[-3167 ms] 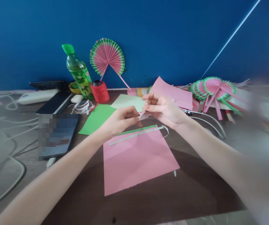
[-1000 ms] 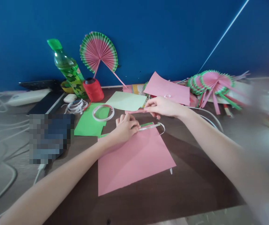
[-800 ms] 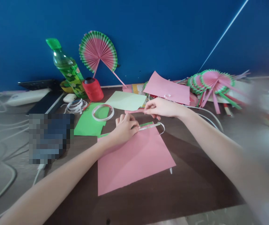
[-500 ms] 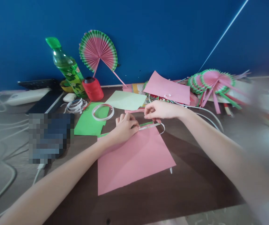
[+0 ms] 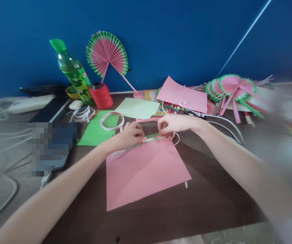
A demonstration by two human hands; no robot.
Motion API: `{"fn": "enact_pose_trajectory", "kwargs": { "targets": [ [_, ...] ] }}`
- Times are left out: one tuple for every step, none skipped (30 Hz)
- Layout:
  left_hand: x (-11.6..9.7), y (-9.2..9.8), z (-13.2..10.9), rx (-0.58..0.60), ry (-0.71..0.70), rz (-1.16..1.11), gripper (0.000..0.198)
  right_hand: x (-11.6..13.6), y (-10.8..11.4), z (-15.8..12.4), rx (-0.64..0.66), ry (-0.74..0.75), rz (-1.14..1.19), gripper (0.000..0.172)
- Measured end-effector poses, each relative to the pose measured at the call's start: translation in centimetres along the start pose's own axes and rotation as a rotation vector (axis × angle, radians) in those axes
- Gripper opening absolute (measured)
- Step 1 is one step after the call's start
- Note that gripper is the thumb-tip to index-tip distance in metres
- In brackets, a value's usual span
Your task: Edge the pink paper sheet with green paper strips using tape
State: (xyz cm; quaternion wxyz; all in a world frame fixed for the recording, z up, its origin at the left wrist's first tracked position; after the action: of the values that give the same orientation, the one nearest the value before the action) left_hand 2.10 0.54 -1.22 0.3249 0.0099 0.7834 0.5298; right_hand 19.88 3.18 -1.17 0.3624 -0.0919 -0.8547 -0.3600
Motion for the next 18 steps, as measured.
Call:
{"fn": "enact_pose_trajectory", "kwargs": {
  "targets": [
    [0.00,-0.04,-0.01,0.004,0.006,0.009,0.020,0.00,0.01,0.01,0.002,-0.001,0.000,0.009],
    [-0.01,-0.09,-0.01,0.002,0.009,0.018,0.019,0.02,0.02,0.01,0.004,-0.004,0.001,0.010],
    [-0.02,-0.15,0.01,-0.001,0.011,0.025,0.019,0.06,0.02,0.01,0.005,-0.007,0.002,0.010],
    [-0.04,-0.21,0.04,-0.003,0.013,0.032,0.018,0.11,0.02,-0.01,0.006,-0.012,0.003,0.010],
    [-0.05,-0.27,0.06,-0.006,0.014,0.039,0.017,0.16,0.01,-0.03,0.004,-0.018,0.001,0.010],
    [-0.06,-0.32,0.07,-0.008,0.014,0.046,0.017,0.20,0.00,-0.05,0.003,-0.025,-0.002,0.010],
    [-0.06,-0.36,0.07,-0.010,0.015,0.053,0.017,0.25,-0.02,-0.08,0.000,-0.032,-0.007,0.010],
    [-0.04,-0.39,0.07,-0.012,0.017,0.058,0.017,0.28,-0.03,-0.11,-0.002,-0.036,-0.011,0.010],
    [-0.02,-0.40,0.05,-0.014,0.017,0.061,0.017,0.31,-0.05,-0.14,-0.003,-0.039,-0.014,0.009],
    [0.02,-0.40,0.04,-0.016,0.018,0.060,0.017,0.33,-0.07,-0.16,-0.004,-0.038,-0.016,0.009],
    [0.07,-0.39,0.03,-0.015,0.016,0.055,0.016,0.34,-0.09,-0.18,-0.004,-0.034,-0.017,0.009],
    [0.11,-0.36,0.02,-0.011,0.011,0.046,0.017,0.34,-0.10,-0.19,-0.005,-0.030,-0.018,0.009],
    [0.15,-0.32,0.01,-0.006,0.005,0.032,0.017,0.35,-0.11,-0.19,-0.008,-0.025,-0.018,0.009],
    [0.18,-0.26,0.00,0.000,-0.002,0.014,0.018,0.35,-0.12,-0.20,-0.013,-0.022,-0.021,0.009],
    [0.19,-0.20,0.00,0.006,-0.006,-0.004,0.019,0.35,-0.12,-0.21,-0.018,-0.022,-0.025,0.009],
    [0.21,-0.14,-0.01,0.011,-0.007,-0.020,0.020,0.37,-0.13,-0.22,-0.022,-0.023,-0.028,0.010],
    [0.21,-0.09,-0.02,0.016,-0.004,-0.031,0.021,0.39,-0.15,-0.23,-0.026,-0.024,-0.032,0.010],
    [0.21,-0.07,-0.02,0.019,0.004,-0.036,0.021,0.44,-0.17,-0.26,-0.028,-0.025,-0.036,0.010]
  ]
}}
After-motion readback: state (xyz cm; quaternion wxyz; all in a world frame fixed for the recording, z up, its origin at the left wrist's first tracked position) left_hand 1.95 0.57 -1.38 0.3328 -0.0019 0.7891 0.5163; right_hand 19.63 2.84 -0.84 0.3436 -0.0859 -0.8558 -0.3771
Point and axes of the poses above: each hand's wrist, its own z-axis towards the middle knuckle, its own y-axis out of the back of the hand, x = y × z, the point moved 3 cm from there along z, towards the middle knuckle, and after that the axes turned 2 degrees about z, right-handed, at the moved point
